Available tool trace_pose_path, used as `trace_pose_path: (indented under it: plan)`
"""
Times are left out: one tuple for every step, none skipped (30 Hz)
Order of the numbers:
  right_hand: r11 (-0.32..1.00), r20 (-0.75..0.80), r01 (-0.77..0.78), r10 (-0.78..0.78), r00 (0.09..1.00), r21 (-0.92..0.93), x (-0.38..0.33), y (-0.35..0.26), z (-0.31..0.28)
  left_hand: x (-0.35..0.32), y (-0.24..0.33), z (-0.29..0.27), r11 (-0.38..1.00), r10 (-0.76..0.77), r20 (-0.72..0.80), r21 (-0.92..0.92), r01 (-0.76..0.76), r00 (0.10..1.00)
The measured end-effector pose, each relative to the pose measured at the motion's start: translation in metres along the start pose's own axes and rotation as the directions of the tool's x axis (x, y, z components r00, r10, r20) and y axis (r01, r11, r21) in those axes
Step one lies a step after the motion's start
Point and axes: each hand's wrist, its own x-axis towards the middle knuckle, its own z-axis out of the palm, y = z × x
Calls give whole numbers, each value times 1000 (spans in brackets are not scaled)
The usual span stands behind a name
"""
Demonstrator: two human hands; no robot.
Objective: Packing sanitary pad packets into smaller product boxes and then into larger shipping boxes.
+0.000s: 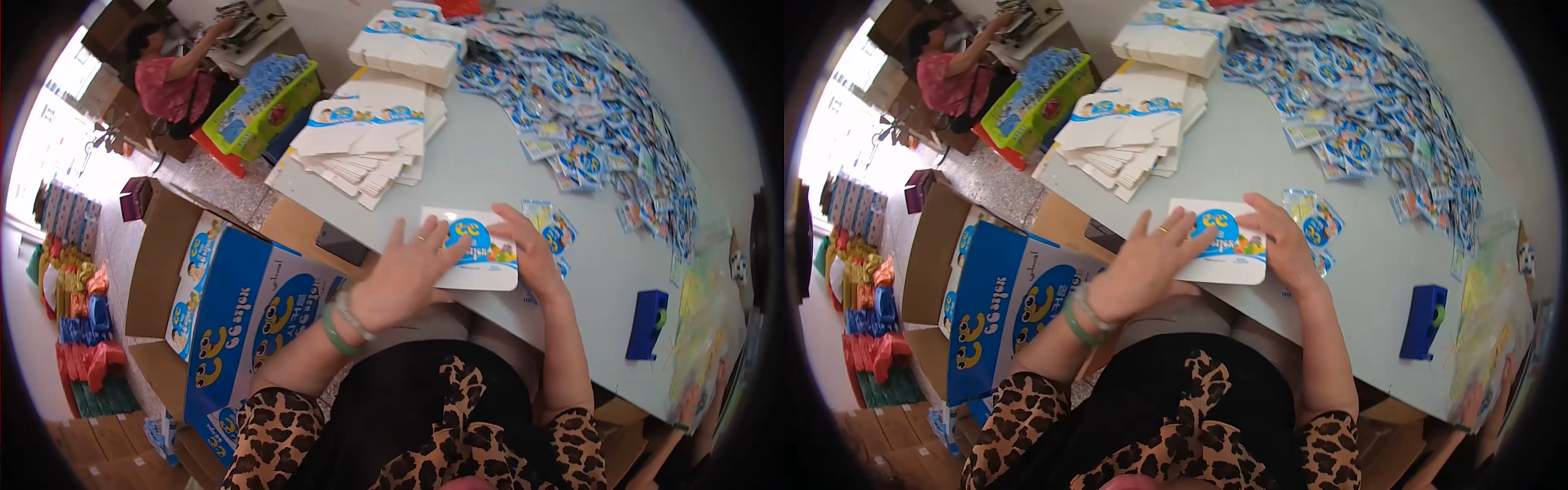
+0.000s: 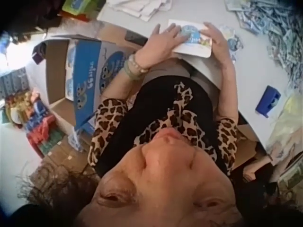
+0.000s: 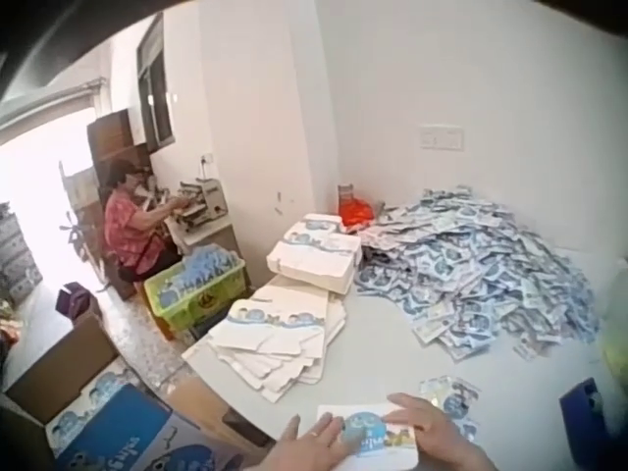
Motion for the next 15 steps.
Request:
trace_pose_path:
  plan:
    - [989,-12,56,-58,998,-134,-7,-1,-2,1,8,7,998,-56,-46,7,56,997]
    - [958,-20,109,-118,993,-265,-13,-3,-4,1,12,17,995,-63,-88,73,69,994]
    - [955,-7,137,-144,990,-262,-22,-10,-8,-1,14,25,992,-81,-106,86,90,991]
    - [927,41,133,-126,991,-350,-33,-19,-13,-1,14,35,987,-38,-152,149,61,988]
    - [892,82,129,-103,991,-433,-41,-29,-18,-1,15,39,976,9,-189,214,33,982]
    - [892,93,146,-117,989,-428,-43,-44,-17,-3,17,41,980,0,-211,193,42,978]
    - [805,149,189,-126,981,-562,-45,-63,-12,-3,18,42,979,-11,-213,198,54,977]
    - [698,205,234,-127,971,-677,-45,-73,-5,-3,19,42,964,-13,-205,257,67,979]
    - [698,205,239,-134,970,-676,-42,-75,0,-2,20,42,947,-6,-197,315,69,980]
    - [648,198,264,-174,965,-715,-39,-73,6,-1,20,40,970,27,-212,244,26,977]
    - [595,193,285,-214,957,-751,-36,-69,11,1,18,41,968,24,-213,250,31,977]
    - [594,197,295,-225,954,-749,-34,-63,16,2,16,41,982,65,-232,188,-21,970]
    - [626,178,276,-216,960,-729,-33,-54,21,3,14,43,989,104,-251,127,-74,962]
    - [657,159,257,-206,966,-709,-33,-48,25,4,13,44,989,97,-253,134,-65,963]
    - [659,167,271,-217,962,-702,-34,-45,26,3,13,45,993,93,-271,97,-69,958]
